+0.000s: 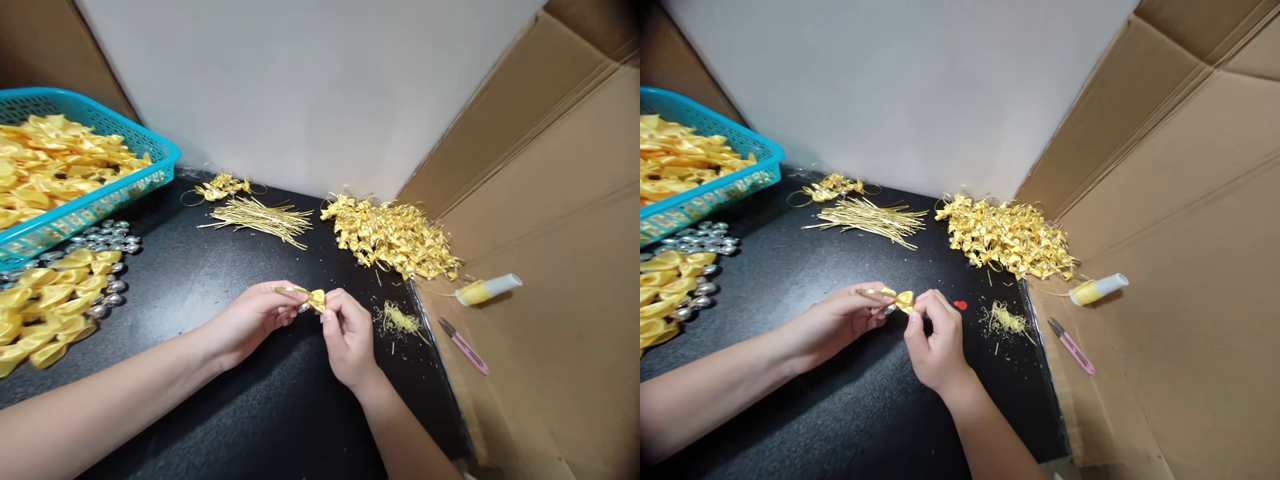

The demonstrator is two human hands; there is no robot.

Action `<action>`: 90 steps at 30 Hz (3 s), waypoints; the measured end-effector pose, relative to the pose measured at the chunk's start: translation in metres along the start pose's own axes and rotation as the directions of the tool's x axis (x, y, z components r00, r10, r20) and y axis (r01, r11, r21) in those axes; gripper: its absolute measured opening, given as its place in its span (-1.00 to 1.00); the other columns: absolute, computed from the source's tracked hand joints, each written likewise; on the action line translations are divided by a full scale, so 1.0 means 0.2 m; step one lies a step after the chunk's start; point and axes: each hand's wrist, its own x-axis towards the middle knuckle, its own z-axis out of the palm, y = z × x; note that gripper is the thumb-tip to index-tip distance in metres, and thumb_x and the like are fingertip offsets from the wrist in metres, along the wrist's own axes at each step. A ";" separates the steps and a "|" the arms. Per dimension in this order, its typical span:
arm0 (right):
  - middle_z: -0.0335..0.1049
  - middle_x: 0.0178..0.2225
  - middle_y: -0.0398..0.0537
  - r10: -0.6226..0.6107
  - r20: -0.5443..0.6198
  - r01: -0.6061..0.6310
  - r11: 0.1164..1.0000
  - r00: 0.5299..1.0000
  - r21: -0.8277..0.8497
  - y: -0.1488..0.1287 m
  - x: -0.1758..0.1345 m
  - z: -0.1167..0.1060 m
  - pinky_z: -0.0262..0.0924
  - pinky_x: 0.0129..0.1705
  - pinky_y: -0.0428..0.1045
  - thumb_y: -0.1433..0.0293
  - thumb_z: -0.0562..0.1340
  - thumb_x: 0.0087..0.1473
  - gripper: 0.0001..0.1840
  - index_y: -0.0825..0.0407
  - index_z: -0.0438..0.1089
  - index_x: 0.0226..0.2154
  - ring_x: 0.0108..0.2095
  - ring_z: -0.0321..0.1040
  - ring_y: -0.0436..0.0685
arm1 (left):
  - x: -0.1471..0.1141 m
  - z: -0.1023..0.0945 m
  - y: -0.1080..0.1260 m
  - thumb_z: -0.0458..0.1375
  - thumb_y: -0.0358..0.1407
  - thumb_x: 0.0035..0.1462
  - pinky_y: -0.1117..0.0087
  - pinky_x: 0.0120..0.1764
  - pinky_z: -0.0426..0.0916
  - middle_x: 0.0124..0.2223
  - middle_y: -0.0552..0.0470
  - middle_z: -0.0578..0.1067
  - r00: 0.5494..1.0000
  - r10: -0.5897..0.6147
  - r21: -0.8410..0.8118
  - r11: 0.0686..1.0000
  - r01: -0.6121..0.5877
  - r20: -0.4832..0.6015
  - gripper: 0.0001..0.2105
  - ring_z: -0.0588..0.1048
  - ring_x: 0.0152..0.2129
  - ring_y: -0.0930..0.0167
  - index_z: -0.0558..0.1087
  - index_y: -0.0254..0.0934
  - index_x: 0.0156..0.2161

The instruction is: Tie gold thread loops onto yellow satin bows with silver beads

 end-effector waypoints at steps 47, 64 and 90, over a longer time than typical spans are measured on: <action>0.20 -0.47 -0.15 -0.040 -0.008 0.039 0.998 0.999 -0.054 -0.03 0.00 -0.01 0.13 -0.35 -0.03 0.48 0.03 0.18 -0.82 -0.01 0.19 -0.44 -0.41 0.22 0.05 | 0.00 -0.01 -0.01 0.46 -0.19 -0.23 0.51 -0.43 0.16 -0.54 0.11 0.39 0.996 0.032 0.036 0.999 -0.035 0.089 -0.70 0.24 -0.54 0.50 0.46 -0.31 -0.56; 0.31 -0.44 -0.14 0.137 -0.027 -0.134 0.987 0.990 0.091 -0.01 0.00 0.01 0.21 -0.34 -0.04 0.40 0.12 0.22 -0.86 0.01 0.32 -0.38 -0.40 0.28 0.03 | -0.01 -0.02 0.01 0.43 -0.19 -0.13 0.51 -0.46 0.18 -0.49 0.13 0.42 0.983 0.148 0.116 0.980 -0.160 0.107 -0.75 0.26 -0.52 0.49 0.50 -0.22 -0.38; 0.27 -0.46 -0.13 -0.058 -0.018 0.054 0.984 0.998 -0.172 -0.05 0.03 -0.04 0.17 -0.42 -0.07 0.55 0.10 0.15 -0.82 0.01 0.30 -0.43 -0.45 0.23 0.01 | -0.02 0.00 0.01 0.39 -0.33 -0.16 0.50 -0.44 0.19 -0.47 0.04 0.48 0.997 0.046 0.070 0.996 -0.050 0.057 -0.86 0.31 -0.52 0.49 0.57 -0.30 -0.43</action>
